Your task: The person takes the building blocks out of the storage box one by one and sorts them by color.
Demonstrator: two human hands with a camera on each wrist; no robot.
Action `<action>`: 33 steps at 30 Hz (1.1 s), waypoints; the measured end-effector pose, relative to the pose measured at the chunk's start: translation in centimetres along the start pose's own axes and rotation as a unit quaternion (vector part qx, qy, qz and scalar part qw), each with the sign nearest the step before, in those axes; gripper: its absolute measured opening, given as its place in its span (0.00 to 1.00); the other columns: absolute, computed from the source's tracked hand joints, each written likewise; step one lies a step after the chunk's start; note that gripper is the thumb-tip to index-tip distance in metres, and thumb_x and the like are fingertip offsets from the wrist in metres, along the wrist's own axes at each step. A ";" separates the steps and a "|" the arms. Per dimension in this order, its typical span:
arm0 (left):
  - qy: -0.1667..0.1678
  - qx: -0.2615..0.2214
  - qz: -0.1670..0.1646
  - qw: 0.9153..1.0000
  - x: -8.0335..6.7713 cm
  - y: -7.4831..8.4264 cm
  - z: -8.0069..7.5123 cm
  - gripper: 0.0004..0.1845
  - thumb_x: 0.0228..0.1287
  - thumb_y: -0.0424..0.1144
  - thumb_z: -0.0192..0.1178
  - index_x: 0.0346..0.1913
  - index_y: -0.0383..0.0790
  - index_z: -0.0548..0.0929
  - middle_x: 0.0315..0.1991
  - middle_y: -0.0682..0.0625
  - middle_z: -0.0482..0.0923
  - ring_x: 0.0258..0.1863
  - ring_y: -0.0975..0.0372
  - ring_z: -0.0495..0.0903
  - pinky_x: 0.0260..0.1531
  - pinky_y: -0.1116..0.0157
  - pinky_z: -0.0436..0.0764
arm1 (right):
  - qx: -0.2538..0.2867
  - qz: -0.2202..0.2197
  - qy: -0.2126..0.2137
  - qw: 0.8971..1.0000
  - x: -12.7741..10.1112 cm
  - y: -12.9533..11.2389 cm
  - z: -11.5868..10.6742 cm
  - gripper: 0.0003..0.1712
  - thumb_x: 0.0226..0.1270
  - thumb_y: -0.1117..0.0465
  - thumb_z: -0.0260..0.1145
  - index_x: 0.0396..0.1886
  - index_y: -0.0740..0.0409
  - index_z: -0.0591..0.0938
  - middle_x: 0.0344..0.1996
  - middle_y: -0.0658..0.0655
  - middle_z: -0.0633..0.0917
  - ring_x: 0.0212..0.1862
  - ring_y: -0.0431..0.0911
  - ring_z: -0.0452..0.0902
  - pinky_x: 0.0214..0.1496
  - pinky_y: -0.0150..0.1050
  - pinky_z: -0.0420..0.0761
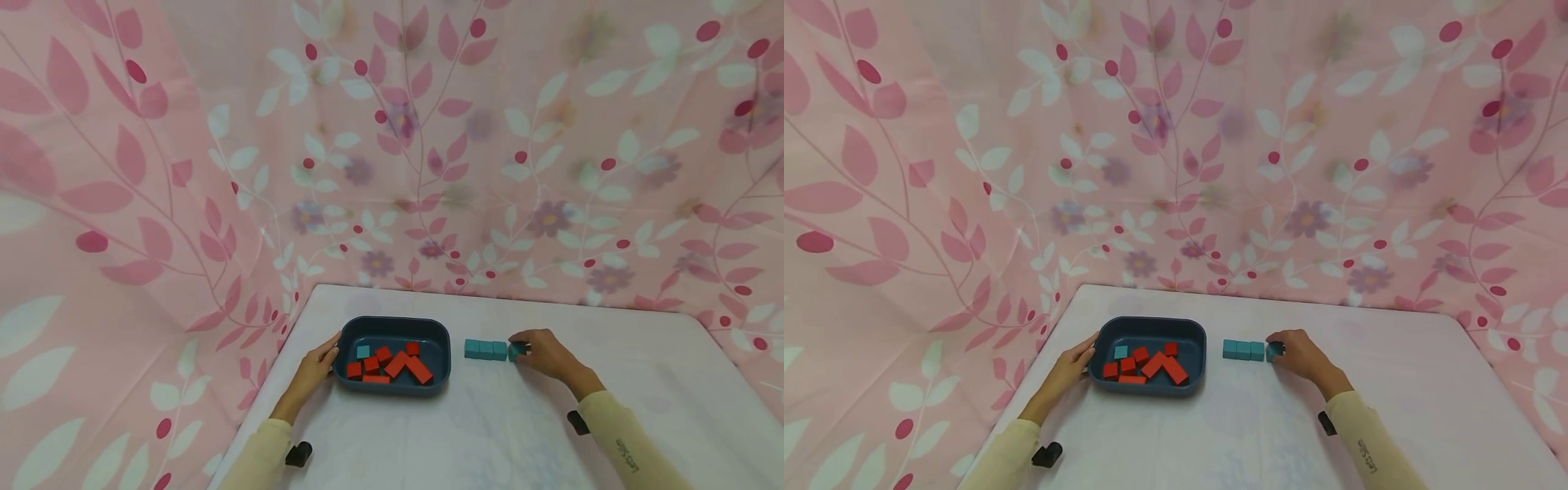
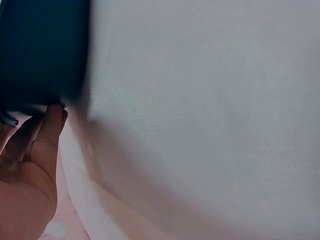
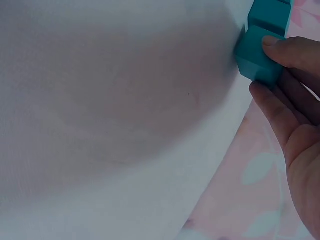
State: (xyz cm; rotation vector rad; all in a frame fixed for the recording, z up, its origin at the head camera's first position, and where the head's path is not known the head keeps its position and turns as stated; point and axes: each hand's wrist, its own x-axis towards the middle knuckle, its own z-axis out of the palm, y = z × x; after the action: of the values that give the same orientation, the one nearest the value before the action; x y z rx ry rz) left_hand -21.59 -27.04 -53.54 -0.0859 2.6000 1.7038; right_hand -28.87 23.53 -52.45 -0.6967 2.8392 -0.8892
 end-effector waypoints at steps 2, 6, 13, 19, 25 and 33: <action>-0.002 -0.009 0.006 1.000 0.1 -0.1 0.0 0.24 0.76 0.40 0.51 0.72 0.52 0.68 0.70 0.41 0.65 0.62 0.49 0.71 0.49 0.53 0.80 | 0.001 0.002 -0.001 1.000 0.1 0.1 0.1 0.20 0.57 0.70 0.71 0.51 0.68 0.83 0.45 0.60 0.85 0.46 0.53 0.80 0.52 0.55 0.80; -0.005 -0.022 0.017 1.000 0.2 -0.3 0.0 0.24 0.76 0.38 0.51 0.72 0.50 0.68 0.69 0.40 0.65 0.61 0.48 0.72 0.47 0.53 0.82 | 0.005 0.008 0.005 1.000 0.1 0.2 0.2 0.21 0.57 0.69 0.71 0.51 0.69 0.83 0.45 0.61 0.85 0.46 0.53 0.81 0.52 0.55 0.80; 0.000 -0.024 0.011 1.000 0.2 -0.1 0.0 0.23 0.76 0.39 0.51 0.71 0.52 0.69 0.69 0.42 0.66 0.62 0.49 0.72 0.47 0.54 0.82 | 0.027 0.016 0.024 0.999 0.0 0.7 0.3 0.21 0.57 0.66 0.73 0.51 0.67 0.83 0.46 0.62 0.85 0.48 0.55 0.82 0.50 0.52 0.82; 0.002 -0.023 0.012 1.000 0.2 -0.3 0.0 0.23 0.76 0.40 0.52 0.71 0.52 0.69 0.69 0.41 0.66 0.61 0.48 0.73 0.47 0.53 0.82 | 0.039 0.024 0.019 0.999 0.1 1.2 0.6 0.22 0.58 0.65 0.74 0.53 0.64 0.83 0.49 0.60 0.84 0.51 0.55 0.80 0.52 0.51 0.81; 0.011 -0.012 0.012 1.000 0.0 -0.2 0.1 0.24 0.76 0.39 0.51 0.71 0.52 0.69 0.68 0.39 0.67 0.61 0.47 0.74 0.46 0.53 0.82 | 0.052 0.012 0.026 0.998 0.3 1.5 1.2 0.22 0.57 0.66 0.73 0.53 0.64 0.83 0.49 0.60 0.84 0.51 0.55 0.80 0.51 0.50 0.81; 0.012 -0.001 0.015 1.000 0.0 -0.2 0.3 0.24 0.76 0.39 0.51 0.72 0.50 0.68 0.68 0.38 0.67 0.60 0.47 0.74 0.46 0.54 0.82 | 0.054 0.013 0.018 0.998 0.1 1.4 1.3 0.26 0.56 0.66 0.74 0.56 0.67 0.81 0.51 0.62 0.83 0.52 0.56 0.79 0.52 0.51 0.81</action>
State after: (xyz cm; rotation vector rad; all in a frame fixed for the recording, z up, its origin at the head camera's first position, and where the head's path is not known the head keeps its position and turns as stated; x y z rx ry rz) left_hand -21.61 -26.86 -53.78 -0.0678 2.6303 1.7243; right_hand -29.21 23.83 -54.26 -0.6346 2.7999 -1.0519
